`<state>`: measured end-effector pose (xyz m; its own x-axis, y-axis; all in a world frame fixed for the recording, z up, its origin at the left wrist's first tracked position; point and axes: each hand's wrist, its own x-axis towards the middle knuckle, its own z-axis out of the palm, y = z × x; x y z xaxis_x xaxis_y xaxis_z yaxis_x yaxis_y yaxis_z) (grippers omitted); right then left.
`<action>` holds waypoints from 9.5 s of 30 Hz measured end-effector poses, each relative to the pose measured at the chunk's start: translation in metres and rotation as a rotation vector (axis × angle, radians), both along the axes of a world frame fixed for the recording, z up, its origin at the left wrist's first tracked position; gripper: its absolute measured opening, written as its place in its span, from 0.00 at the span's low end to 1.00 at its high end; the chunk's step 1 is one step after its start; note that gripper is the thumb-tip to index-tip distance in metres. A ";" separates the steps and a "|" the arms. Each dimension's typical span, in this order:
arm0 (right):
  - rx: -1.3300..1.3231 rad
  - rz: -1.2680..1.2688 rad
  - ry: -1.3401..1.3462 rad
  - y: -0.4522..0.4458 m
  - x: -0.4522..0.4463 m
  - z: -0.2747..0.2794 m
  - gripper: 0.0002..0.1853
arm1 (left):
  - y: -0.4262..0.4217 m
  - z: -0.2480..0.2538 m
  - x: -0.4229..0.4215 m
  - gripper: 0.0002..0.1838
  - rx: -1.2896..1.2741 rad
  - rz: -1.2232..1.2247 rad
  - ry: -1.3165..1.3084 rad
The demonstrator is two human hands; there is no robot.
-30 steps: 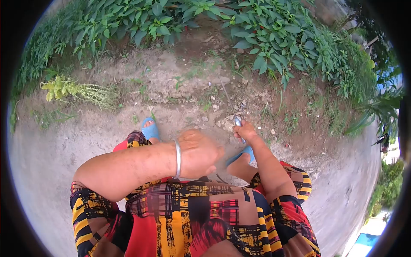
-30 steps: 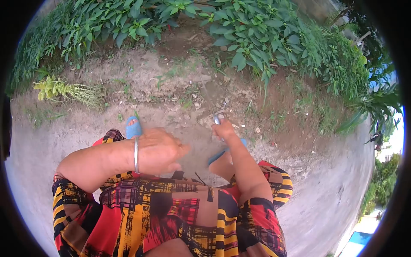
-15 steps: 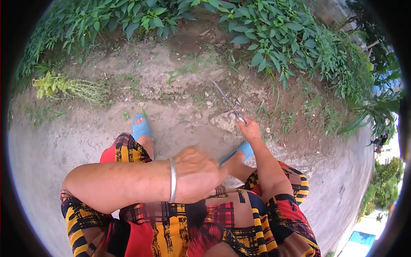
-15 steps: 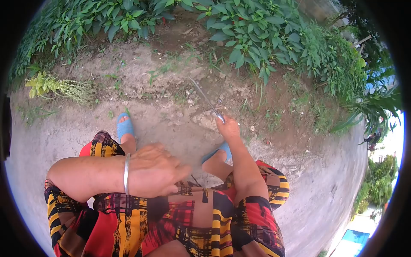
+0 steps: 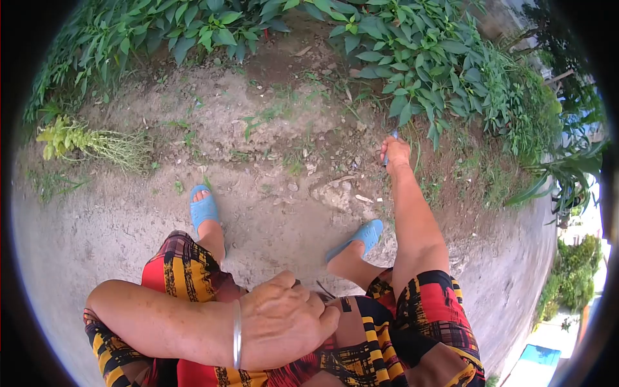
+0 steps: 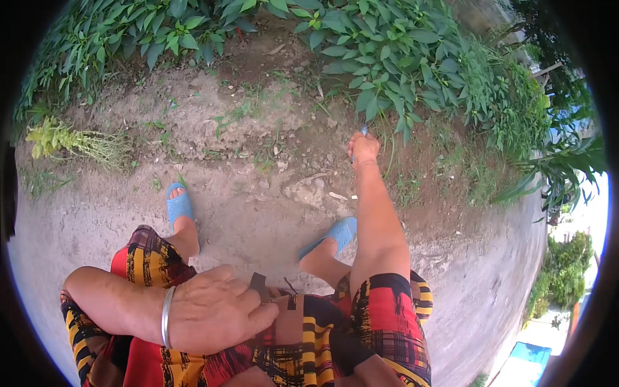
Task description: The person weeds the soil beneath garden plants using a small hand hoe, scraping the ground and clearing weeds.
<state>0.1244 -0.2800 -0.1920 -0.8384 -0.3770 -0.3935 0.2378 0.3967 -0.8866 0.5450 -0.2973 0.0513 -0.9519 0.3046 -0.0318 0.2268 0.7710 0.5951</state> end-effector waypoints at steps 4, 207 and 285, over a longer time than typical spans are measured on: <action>0.054 -0.129 -0.086 -0.023 -0.032 0.002 0.10 | -0.009 0.003 -0.004 0.17 -0.008 0.005 -0.015; 0.488 0.054 0.270 0.077 0.028 0.016 0.20 | 0.010 0.040 -0.042 0.25 0.041 -0.112 -0.191; -0.185 -0.032 -0.131 -0.032 0.111 0.005 0.08 | -0.002 0.028 0.060 0.20 1.104 -0.267 0.441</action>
